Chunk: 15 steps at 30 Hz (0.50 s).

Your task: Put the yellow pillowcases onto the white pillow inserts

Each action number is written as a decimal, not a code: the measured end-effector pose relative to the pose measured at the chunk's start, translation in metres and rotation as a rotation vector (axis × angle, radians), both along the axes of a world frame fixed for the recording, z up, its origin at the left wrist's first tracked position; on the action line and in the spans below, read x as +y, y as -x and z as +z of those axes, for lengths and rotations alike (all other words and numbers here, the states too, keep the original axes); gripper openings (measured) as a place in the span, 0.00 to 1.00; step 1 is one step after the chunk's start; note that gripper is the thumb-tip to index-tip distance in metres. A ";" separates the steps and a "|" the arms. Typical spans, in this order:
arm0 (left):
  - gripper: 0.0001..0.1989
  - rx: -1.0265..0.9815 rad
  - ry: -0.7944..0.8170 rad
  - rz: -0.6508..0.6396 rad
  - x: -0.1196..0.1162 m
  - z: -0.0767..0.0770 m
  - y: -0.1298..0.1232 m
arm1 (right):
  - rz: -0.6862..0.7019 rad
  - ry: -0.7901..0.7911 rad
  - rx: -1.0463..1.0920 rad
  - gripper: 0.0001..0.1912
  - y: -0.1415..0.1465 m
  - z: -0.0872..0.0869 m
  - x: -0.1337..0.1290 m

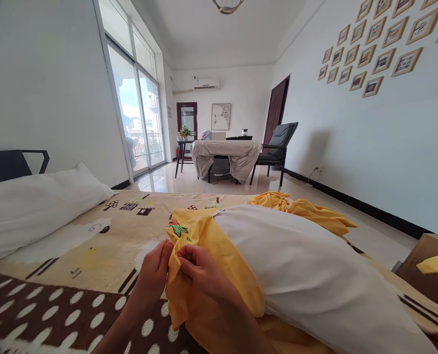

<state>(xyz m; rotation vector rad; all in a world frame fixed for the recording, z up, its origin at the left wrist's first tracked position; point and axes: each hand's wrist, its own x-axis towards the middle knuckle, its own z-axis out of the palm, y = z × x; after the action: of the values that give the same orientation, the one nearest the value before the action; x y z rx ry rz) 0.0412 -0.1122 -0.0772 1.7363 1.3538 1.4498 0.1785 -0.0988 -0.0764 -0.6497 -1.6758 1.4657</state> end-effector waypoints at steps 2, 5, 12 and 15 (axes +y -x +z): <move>0.14 0.002 -0.022 0.003 -0.001 -0.001 -0.001 | 0.009 -0.029 -0.018 0.22 -0.002 -0.001 0.001; 0.08 0.007 -0.055 -0.014 -0.001 -0.003 -0.003 | -0.010 -0.041 0.006 0.22 -0.003 -0.001 0.001; 0.13 -0.095 -0.065 0.112 -0.002 0.000 0.001 | -0.050 -0.034 0.037 0.21 0.001 0.003 -0.003; 0.22 -0.203 0.067 -0.085 -0.004 0.002 0.003 | -0.102 -0.052 0.058 0.21 0.004 0.002 -0.004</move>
<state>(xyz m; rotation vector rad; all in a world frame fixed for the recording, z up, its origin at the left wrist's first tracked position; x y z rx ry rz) 0.0386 -0.1163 -0.0755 1.5391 1.1949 1.4720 0.1745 -0.1028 -0.0748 -0.6485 -1.6072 1.3522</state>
